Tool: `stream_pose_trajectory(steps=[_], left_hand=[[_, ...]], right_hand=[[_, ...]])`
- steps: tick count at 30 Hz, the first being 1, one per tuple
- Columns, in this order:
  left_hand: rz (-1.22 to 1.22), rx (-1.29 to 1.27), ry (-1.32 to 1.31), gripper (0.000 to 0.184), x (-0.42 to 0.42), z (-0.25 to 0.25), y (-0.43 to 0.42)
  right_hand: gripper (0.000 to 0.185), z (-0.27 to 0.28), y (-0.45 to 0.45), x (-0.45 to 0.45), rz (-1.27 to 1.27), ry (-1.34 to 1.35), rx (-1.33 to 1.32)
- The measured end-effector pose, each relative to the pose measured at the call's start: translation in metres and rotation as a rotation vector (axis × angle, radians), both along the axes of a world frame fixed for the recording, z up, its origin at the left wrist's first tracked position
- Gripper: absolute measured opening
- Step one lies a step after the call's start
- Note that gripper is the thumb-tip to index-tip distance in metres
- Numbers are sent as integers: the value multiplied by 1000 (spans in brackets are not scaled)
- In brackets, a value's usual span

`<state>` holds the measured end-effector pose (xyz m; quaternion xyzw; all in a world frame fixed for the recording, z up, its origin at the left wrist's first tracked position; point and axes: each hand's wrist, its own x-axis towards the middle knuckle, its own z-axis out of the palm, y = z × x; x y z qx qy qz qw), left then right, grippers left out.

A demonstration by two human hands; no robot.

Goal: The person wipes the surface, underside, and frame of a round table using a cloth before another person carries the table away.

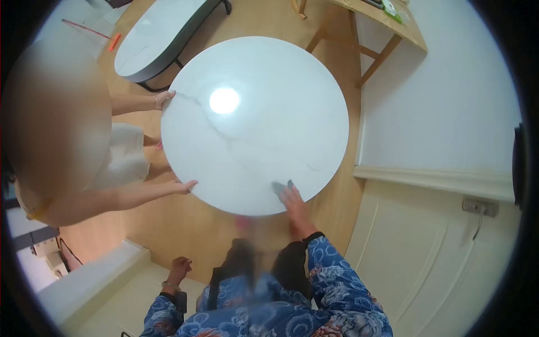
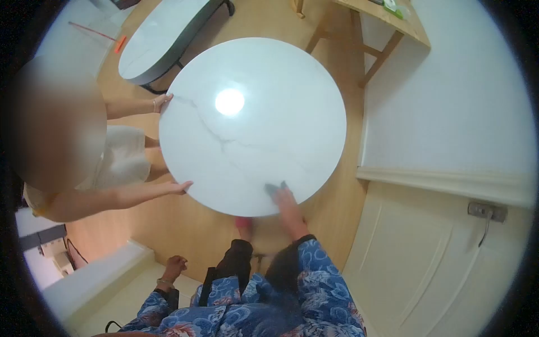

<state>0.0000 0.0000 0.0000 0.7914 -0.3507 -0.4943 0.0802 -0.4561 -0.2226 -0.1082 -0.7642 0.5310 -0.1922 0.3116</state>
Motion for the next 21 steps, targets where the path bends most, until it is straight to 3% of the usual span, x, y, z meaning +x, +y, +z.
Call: stream_pose_trajectory(steps=[2, 3, 4, 6, 8, 9, 11, 13, 15, 16, 20, 21], left_hand=[[81, -25, 85, 20, -18, -28, 16], [108, -56, -8, 20, -14, 10, 36], [131, -88, -30, 19, -23, 14, 47], [215, -86, -4, 19, -74, 16, 87], [324, -78, 160, 18, -149, -17, 108], [359, -28, 189, 17, -166, -14, 122], [433, 91, 214, 16, -178, 17, 152], [347, 37, 112, 20, -183, 14, 164], [211, 19, 120, 22, -182, 9, 172], [198, -2, 110, 22, -179, 7, 177], [178, -107, 37, 22, -189, -2, 183], [184, -139, 19, 21, -194, -4, 185]], right_hand=[[33, -12, -29, -38, 83, 141, -210], [35, -19, -40, -25, -89, -133, -116], [36, -24, -61, -38, -256, -331, -13], [38, -36, -75, -115, -301, 149, -371], [39, -8, -95, -219, -257, 392, -138], [39, 2, -89, -231, -248, 376, -91], [39, 19, -56, -233, -226, 317, 32], [36, -25, -30, -235, -203, 114, -70], [34, -7, 18, -261, -187, 239, 28], [31, -25, 45, -276, -163, 226, -6], [31, 8, 149, -310, -227, 198, 265], [33, -32, 180, -340, -245, 213, 297]])
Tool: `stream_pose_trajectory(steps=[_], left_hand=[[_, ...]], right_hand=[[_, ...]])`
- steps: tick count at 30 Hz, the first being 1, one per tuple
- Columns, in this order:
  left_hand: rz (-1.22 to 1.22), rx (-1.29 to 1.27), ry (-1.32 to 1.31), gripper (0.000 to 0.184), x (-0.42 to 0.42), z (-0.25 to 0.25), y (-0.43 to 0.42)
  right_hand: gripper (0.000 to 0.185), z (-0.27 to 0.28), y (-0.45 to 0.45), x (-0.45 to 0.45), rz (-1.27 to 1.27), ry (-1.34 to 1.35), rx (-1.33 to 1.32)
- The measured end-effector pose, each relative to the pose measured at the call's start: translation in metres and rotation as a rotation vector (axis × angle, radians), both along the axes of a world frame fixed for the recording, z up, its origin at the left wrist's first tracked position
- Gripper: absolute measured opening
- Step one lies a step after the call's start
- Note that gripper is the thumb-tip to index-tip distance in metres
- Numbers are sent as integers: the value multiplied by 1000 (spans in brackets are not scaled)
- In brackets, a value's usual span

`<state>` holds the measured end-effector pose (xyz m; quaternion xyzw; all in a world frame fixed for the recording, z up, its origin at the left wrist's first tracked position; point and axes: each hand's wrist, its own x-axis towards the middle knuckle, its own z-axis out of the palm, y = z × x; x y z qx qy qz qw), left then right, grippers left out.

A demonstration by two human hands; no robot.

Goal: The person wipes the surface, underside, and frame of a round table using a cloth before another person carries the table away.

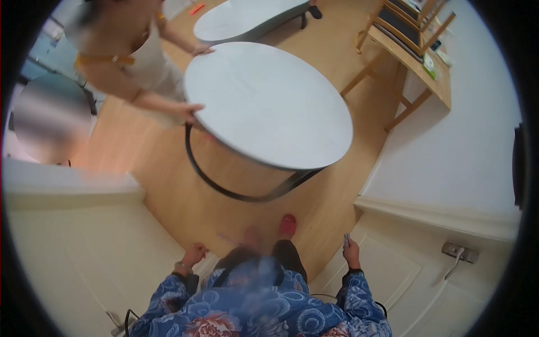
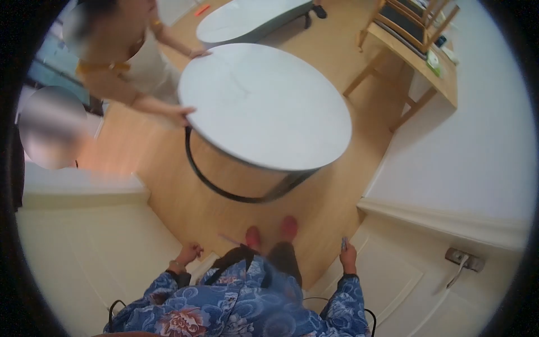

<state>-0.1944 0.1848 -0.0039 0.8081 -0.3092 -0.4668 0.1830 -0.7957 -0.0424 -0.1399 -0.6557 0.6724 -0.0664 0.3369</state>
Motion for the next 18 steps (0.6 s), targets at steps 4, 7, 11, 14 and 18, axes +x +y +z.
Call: stream_pose_trajectory(steps=[4, 7, 11, 14, 18], left_hand=[[85, -46, 45, 20, 18, 16, 15], [82, 14, -36, 20, 27, 29, 36], [134, 57, -96, 21, 38, 16, 77], [145, 82, -137, 23, 39, 16, 94], [-21, -117, -282, 30, 51, -48, 119]], right_hand=[[40, 29, 51, -5, -370, -200, 294], [39, 78, 53, 27, -406, -271, 295], [37, 98, 30, 51, -287, -361, 200], [38, 142, 4, 86, -311, -462, 185], [39, 165, -24, 96, -245, -564, 165]])
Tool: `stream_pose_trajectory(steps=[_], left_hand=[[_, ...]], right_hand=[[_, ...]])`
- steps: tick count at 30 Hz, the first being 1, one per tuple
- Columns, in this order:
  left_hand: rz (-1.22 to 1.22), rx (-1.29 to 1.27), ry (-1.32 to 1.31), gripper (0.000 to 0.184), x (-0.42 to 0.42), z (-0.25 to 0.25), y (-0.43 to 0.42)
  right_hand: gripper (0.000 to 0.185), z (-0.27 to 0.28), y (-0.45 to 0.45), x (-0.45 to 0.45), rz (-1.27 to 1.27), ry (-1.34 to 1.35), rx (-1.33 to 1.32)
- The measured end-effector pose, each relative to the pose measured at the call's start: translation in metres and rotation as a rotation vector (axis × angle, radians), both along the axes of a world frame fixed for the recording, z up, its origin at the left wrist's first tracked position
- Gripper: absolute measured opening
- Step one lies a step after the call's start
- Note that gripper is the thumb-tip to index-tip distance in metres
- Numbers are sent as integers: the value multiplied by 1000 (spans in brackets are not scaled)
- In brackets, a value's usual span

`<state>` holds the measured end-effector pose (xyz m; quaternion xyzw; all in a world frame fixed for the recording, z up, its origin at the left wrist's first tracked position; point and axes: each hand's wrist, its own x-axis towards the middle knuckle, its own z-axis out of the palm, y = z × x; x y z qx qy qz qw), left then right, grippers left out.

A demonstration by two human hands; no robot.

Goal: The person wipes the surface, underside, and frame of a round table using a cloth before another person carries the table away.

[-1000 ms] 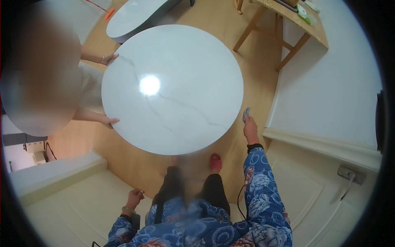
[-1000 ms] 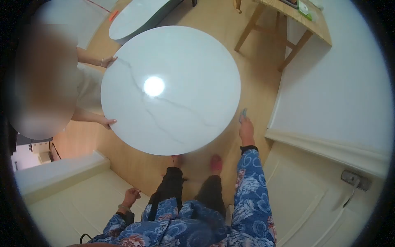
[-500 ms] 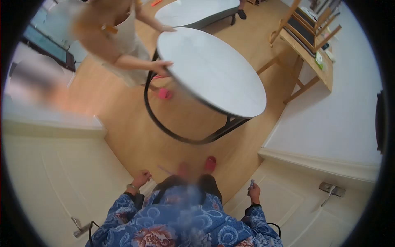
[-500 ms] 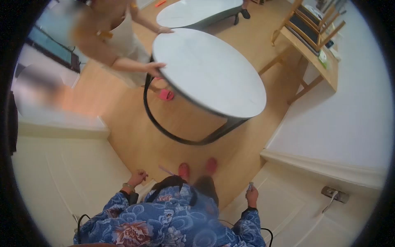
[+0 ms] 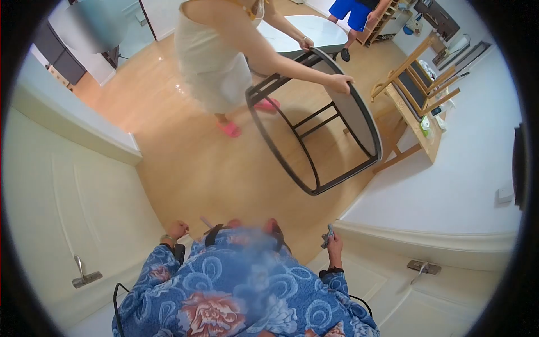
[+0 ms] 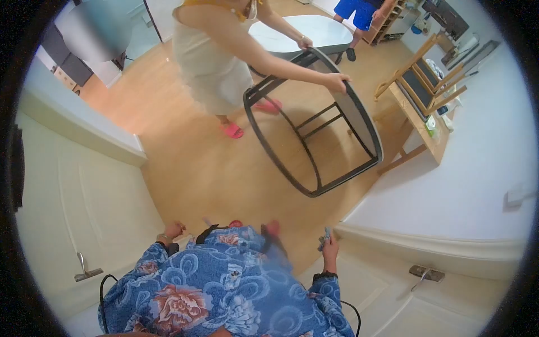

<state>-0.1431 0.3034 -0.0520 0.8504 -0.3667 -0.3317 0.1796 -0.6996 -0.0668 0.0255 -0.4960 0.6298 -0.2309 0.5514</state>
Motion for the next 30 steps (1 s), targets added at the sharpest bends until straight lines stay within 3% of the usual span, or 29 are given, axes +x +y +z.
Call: stream_pose_trajectory(steps=[3, 8, 14, 20, 23, 26, 29, 30], left_hand=[[366, 15, 257, 34, 5, -22, -17], [304, -37, 132, 31, -31, 45, -75], [246, -58, 128, 25, -55, 43, -106], [216, -11, 102, 23, -83, 53, -128], [194, -12, 80, 23, -87, 66, -131], [220, -26, 136, 24, -94, 67, -134], [150, -68, 145, 25, -95, 74, -152], [105, -90, 135, 25, -94, 80, -168]], right_hand=[[39, 10, -13, 4, 32, -37, -44], [38, 6, -27, -18, 25, -30, -130], [37, 20, -38, -53, -7, 64, -149], [38, 1, -64, -110, 36, 231, -175], [36, -35, -78, -126, -3, 270, -261], [34, -44, -98, -116, -77, 106, -214], [32, 2, -111, -52, -114, -218, -60], [32, -3, -122, -31, -48, -180, -185]])
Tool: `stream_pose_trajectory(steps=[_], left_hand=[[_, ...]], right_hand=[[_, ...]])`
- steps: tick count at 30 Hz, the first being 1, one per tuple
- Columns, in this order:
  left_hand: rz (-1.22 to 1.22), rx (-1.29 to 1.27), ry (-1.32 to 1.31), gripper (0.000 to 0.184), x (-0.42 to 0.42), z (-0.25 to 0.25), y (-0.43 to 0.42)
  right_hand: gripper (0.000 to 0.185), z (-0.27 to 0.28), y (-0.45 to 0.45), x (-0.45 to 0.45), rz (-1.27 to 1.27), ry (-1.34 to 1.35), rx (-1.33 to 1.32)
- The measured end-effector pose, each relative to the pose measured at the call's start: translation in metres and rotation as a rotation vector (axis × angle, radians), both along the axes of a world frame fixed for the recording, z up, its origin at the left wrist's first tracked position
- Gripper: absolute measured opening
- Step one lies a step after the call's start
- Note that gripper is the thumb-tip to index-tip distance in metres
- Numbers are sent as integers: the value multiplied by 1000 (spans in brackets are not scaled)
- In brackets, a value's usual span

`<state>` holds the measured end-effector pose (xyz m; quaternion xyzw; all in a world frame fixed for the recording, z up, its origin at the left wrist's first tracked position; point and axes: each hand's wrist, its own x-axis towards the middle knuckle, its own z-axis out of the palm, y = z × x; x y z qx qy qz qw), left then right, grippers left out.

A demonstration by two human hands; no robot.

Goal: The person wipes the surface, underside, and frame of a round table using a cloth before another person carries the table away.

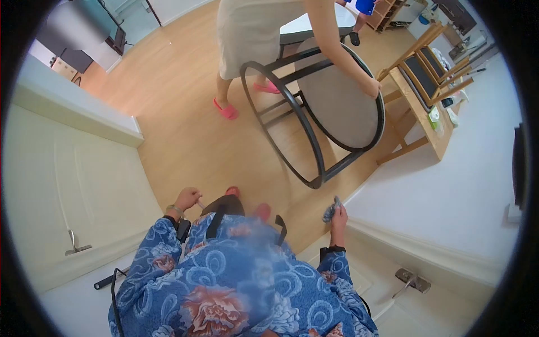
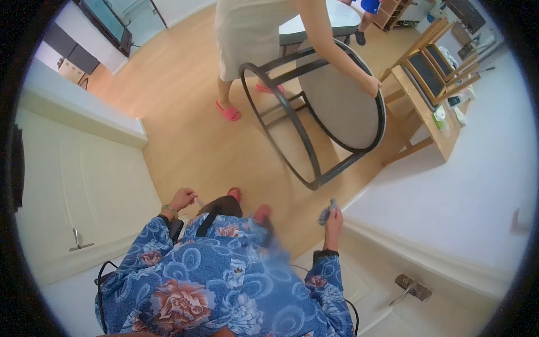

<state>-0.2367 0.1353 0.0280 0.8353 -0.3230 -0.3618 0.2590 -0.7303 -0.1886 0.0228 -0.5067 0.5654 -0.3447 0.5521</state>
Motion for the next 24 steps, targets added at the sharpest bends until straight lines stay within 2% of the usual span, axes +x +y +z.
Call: stream_pose_trajectory(steps=[1, 3, 5, 7, 9, 10, 12, 13, 16, 19, 20, 22, 24], left_hand=[[-69, 14, -20, 26, -1, 18, -22], [-157, -37, -63, 27, -3, 46, -80], [-210, -237, -194, 28, -6, 63, -149], [-307, -442, -356, 28, -12, 92, -222], [-431, -576, -500, 35, -21, 126, -297], [-488, -633, -586, 42, -27, 141, -329], [-526, -734, -592, 54, -45, 155, -375], [-546, -784, -594, 60, -52, 154, -395], [-627, -717, -542, 69, -64, 136, -404], [-834, -128, -252, 65, -65, 131, -391], [-895, -129, -179, 63, -64, 117, -386], [-1011, -123, -31, 60, -60, 86, -376], [-1107, -136, -103, 55, -65, 71, -365]], right_hand=[[33, -7, -12, 21, 47, 45, -129], [32, 23, -44, 81, 44, 101, -495], [32, 83, -76, 141, 97, 129, -680], [31, 148, -94, 199, 133, 211, -677], [30, 153, -125, 237, 92, 277, -966], [28, 149, -136, 247, 41, 305, -992], [25, 138, -152, 259, -58, 363, -1037], [24, 130, -154, 258, -117, 306, -1004], [23, 126, -130, 262, -206, 286, -1001], [23, 123, -114, 258, -109, 595, -974], [22, 127, -110, 254, -65, 721, -967], [21, 124, -107, 235, -102, 797, -1033], [20, 120, -103, 216, -200, 822, -1077]])
